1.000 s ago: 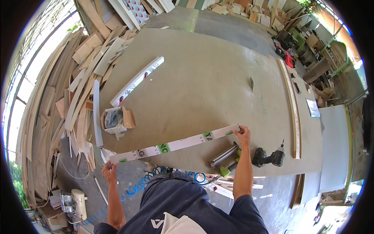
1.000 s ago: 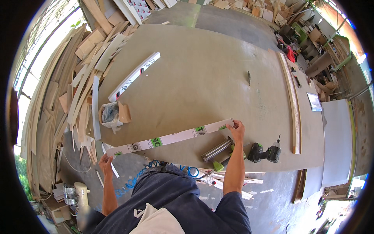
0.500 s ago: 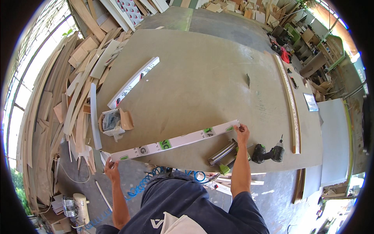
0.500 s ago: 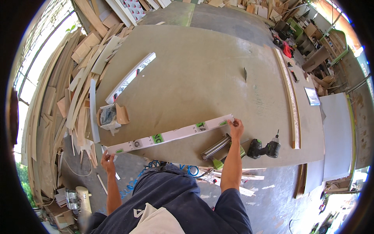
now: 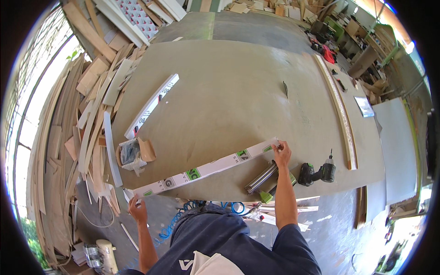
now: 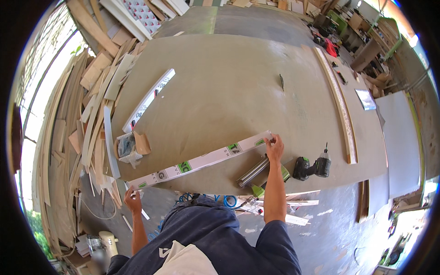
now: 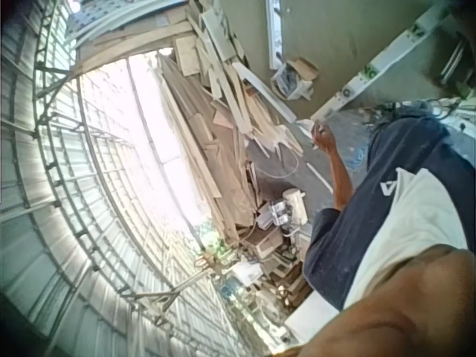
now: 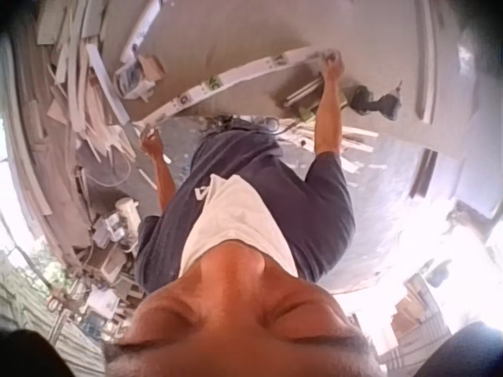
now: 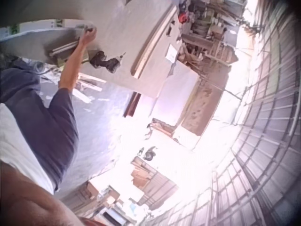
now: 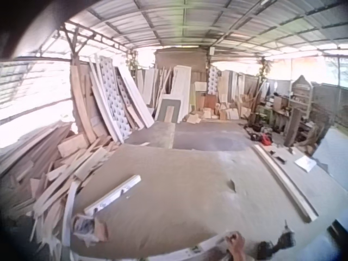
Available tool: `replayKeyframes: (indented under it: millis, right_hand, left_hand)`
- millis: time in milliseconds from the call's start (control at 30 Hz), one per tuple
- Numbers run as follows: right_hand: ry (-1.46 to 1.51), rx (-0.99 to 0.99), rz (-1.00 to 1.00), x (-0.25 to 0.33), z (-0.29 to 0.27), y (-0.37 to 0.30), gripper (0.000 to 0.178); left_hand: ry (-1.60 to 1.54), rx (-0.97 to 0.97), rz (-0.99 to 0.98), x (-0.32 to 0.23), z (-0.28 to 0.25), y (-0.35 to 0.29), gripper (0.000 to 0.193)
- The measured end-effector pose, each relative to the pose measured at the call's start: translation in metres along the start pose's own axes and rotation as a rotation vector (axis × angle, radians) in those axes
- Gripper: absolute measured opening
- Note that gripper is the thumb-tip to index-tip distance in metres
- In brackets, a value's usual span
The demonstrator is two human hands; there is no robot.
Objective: The person retrieves white plastic molding strips from a cabinet and places them on a workbench. They then use a pneumatic nail gun to fasten the strips together, repeatedly aligning and nailing the pieces to form a larger assembly.
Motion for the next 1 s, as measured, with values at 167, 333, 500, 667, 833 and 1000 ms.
replayKeyframes:
  millis: [167, 333, 500, 667, 833, 1000]
  right_hand:
    - [0.03, 0.085, -0.076, 0.007, -0.001, 0.006, 0.03]
    - [0.06, 0.237, -0.071, 0.009, -0.006, 0.013, 0.03]
    - [0.014, 0.35, -0.017, -0.003, -0.001, 0.021, 0.03]
    - [-0.08, 0.408, -0.068, 0.005, 0.007, 0.028, 0.031]
    - [-0.143, 0.447, -0.088, -0.015, 0.016, 0.033, 0.03]
    - [-0.129, 0.496, -0.068, -0.012, 0.02, 0.037, 0.03]
  left_hand:
    - [0.095, 0.046, 0.028, 0.018, -0.004, 0.008, 0.037]
    - [0.075, 0.032, 0.055, 0.016, 0.001, 0.015, 0.03]
    - [0.019, 0.059, 0.023, 0.03, 0.008, 0.024, 0.029]
    - [-0.114, 0.104, -0.043, 0.055, 0.007, 0.032, 0.028]
    - [-0.186, 0.157, -0.091, 0.046, 0.013, 0.034, 0.026]
    - [-0.103, 0.076, -0.132, 0.048, 0.01, 0.026, 0.025]
Point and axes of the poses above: each hand's wrist, its own y-axis towards the middle knuckle, its own z-axis out of the palm, x = y × z, the point moved 9 cm from there along y, towards the middle knuckle, and after that the axes turned 14 degrees about -z, right-handed, at the moved point
